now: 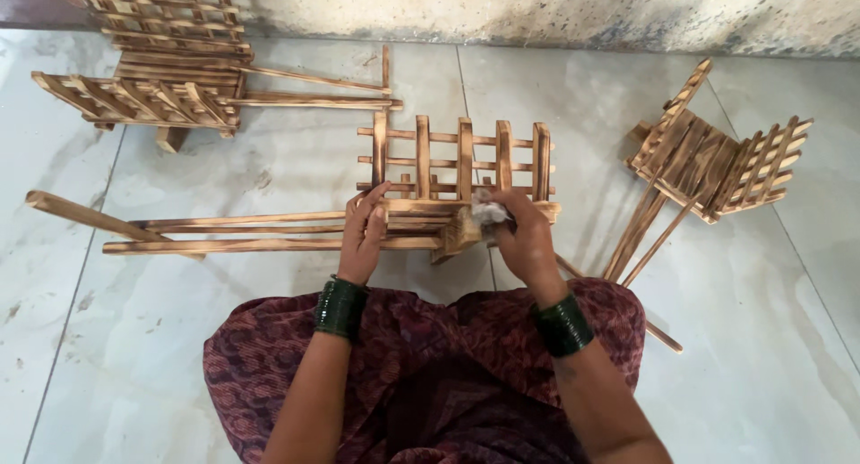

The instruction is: The person sits on the floor and wipes several small wooden chairs with a white cloth. They handle each chair one at a time, wiping the seat, backrest, and legs, then place the cleaned chairs aside on the floor.

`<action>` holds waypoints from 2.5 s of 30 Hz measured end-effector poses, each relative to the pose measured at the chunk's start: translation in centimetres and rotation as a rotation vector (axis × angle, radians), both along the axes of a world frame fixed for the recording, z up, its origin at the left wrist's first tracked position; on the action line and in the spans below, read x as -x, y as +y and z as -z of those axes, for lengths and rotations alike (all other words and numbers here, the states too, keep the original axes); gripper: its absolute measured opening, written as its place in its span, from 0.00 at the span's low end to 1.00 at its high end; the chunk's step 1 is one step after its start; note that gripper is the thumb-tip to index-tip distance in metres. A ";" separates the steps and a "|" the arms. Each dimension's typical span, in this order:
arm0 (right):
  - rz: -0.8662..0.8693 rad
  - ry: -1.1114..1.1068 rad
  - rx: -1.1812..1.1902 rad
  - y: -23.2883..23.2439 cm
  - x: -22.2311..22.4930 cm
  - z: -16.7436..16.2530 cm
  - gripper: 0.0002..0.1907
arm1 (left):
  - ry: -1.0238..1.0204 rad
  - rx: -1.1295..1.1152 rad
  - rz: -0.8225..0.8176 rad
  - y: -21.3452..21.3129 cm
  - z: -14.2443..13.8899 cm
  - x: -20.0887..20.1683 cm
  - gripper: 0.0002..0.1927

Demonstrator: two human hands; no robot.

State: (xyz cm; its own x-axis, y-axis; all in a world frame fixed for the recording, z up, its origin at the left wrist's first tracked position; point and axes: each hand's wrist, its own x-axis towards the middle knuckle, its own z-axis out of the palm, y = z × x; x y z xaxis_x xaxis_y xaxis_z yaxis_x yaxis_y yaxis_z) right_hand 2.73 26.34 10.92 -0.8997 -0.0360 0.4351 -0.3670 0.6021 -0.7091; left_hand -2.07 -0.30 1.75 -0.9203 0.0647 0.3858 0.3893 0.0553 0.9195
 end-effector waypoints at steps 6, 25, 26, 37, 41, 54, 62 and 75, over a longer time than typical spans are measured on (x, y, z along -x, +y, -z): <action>0.210 -0.170 0.218 1.6 -0.9 3.2 0.12 | 0.097 0.057 -0.019 0.0 0.5 0.1 0.21; 0.083 -0.210 0.278 1.7 -1.8 11.2 0.17 | 0.104 0.026 -0.034 0.2 1.2 0.8 0.19; 0.053 -0.200 0.229 1.5 -1.7 11.0 0.17 | 0.113 0.035 -0.040 0.2 1.2 0.9 0.19; 0.207 0.272 -0.005 1.4 0.9 9.4 0.20 | 0.105 0.021 -0.050 0.7 0.3 3.0 0.15; 0.217 0.328 -0.305 0.6 1.9 13.5 0.18 | 0.051 0.029 -0.059 0.8 0.4 3.6 0.14; 0.211 0.189 0.293 -2.3 2.8 14.8 0.14 | -0.149 -0.098 -0.031 1.1 1.0 4.8 0.14; 0.200 -0.233 0.235 0.6 1.6 17.1 0.18 | -0.004 -0.039 -0.041 1.1 1.1 4.8 0.15; 0.444 0.213 -0.010 -0.2 2.6 15.6 0.16 | -0.078 -0.122 -0.020 1.2 1.3 5.4 0.14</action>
State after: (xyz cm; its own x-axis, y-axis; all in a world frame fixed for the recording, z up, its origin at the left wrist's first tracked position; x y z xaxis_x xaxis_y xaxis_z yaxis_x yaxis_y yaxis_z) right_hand 0.16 26.19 -4.67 -0.7201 0.3259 0.6125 -0.2094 0.7395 -0.6397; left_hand -7.50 0.90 0.43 -0.9483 0.0030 0.3172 0.3166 -0.0522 0.9471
